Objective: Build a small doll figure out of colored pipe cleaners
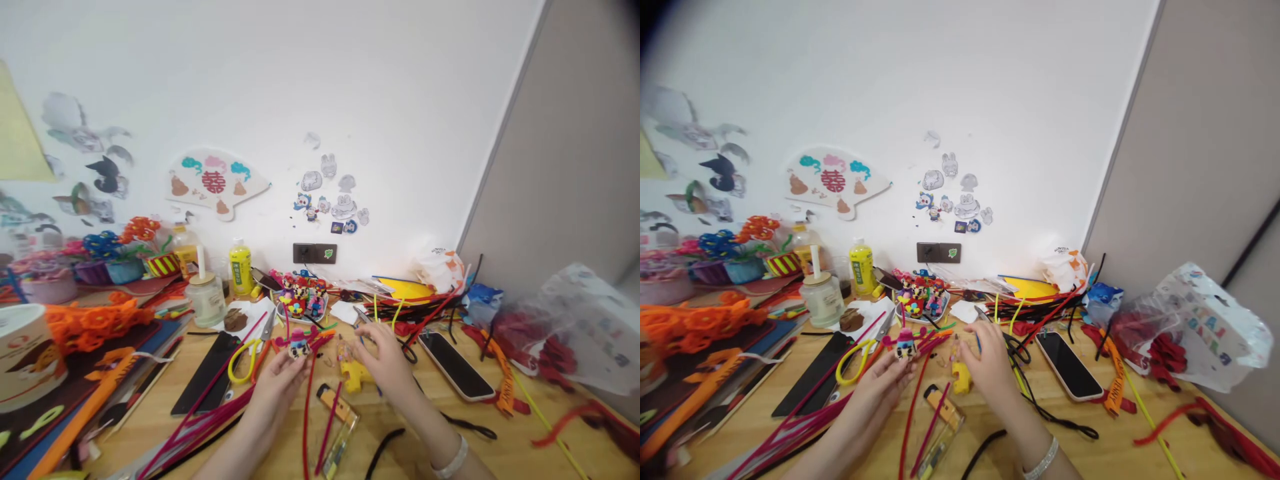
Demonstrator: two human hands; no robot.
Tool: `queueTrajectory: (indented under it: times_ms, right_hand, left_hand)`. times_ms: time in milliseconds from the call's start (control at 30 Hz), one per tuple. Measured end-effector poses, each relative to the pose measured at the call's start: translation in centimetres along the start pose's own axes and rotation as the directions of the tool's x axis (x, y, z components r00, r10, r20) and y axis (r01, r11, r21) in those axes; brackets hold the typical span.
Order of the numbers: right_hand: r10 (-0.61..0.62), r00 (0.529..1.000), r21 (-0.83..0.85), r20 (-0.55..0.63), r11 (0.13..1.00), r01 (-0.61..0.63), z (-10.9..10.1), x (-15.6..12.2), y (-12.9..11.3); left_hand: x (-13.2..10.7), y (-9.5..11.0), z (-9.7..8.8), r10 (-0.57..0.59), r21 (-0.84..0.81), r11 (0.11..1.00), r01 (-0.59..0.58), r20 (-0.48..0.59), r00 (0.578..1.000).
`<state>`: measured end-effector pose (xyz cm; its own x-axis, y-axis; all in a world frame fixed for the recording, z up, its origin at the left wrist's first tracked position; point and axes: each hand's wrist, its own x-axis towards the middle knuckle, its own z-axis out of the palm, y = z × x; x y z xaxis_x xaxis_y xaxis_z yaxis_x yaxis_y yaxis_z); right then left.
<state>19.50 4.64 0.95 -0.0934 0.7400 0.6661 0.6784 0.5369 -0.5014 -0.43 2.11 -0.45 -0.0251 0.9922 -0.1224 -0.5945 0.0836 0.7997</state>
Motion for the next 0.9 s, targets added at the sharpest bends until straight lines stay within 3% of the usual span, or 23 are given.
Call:
queueTrajectory:
  times_ms: [133, 233, 333, 467, 600, 667, 733, 833, 900]
  right_hand:
    - [-0.031, 0.965, -0.007, 0.260, 0.999, 0.034, -0.3, -0.1, -0.7]
    - [-0.039, 0.877, -0.085, 0.479, 0.992, 0.090, -0.4, -0.7, -2.1]
    - [-0.089, 0.776, -0.124, 0.625, 0.970, 0.211, -0.5, -1.5, -3.3]
    - [-0.303, 0.653, -0.008, 0.694, 0.904, 0.428, -0.3, -2.9, -3.9]
    - [-0.346, 0.652, -0.017, 0.674, 0.876, 0.483, -0.2, -3.5, -3.9]
    - [-0.317, 0.637, 0.012, 0.703, 0.900, 0.436, -0.5, -3.2, -3.9]
    - [-0.236, 0.633, 0.040, 0.737, 0.951, 0.307, -1.1, -2.6, -3.9]
    - [-0.073, 0.683, 0.079, 0.727, 0.997, 0.023, -2.1, -1.7, -3.6]
    - [-0.029, 0.736, 0.215, 0.677, 0.963, -0.160, -2.1, -1.3, -3.2]
  left_hand:
    - [0.5, 0.0, -0.5, 0.032, -0.031, 0.999, -0.034, -0.058, 0.998]
    - [0.7, 0.3, -0.7, 0.050, -0.019, 0.998, -0.052, -0.079, 0.996]
    - [0.8, 0.8, -0.7, 0.066, 0.007, 0.998, -0.066, -0.078, 0.995]
    - [0.7, 1.3, -0.6, 0.090, 0.060, 0.994, -0.086, -0.056, 0.994]
    - [0.5, 1.3, -0.3, 0.115, 0.163, 0.980, -0.111, -0.018, 0.993]
    - [0.4, 1.3, -0.1, 0.154, 0.218, 0.965, -0.148, -0.010, 0.988]
    - [0.4, 1.3, 0.1, 0.204, 0.260, 0.946, -0.196, -0.005, 0.979]
    - [0.2, 1.5, 0.4, 0.252, 0.294, 0.924, -0.243, 0.007, 0.968]
    - [0.0, 1.6, 0.5, 0.261, 0.324, 0.911, -0.256, 0.027, 0.965]
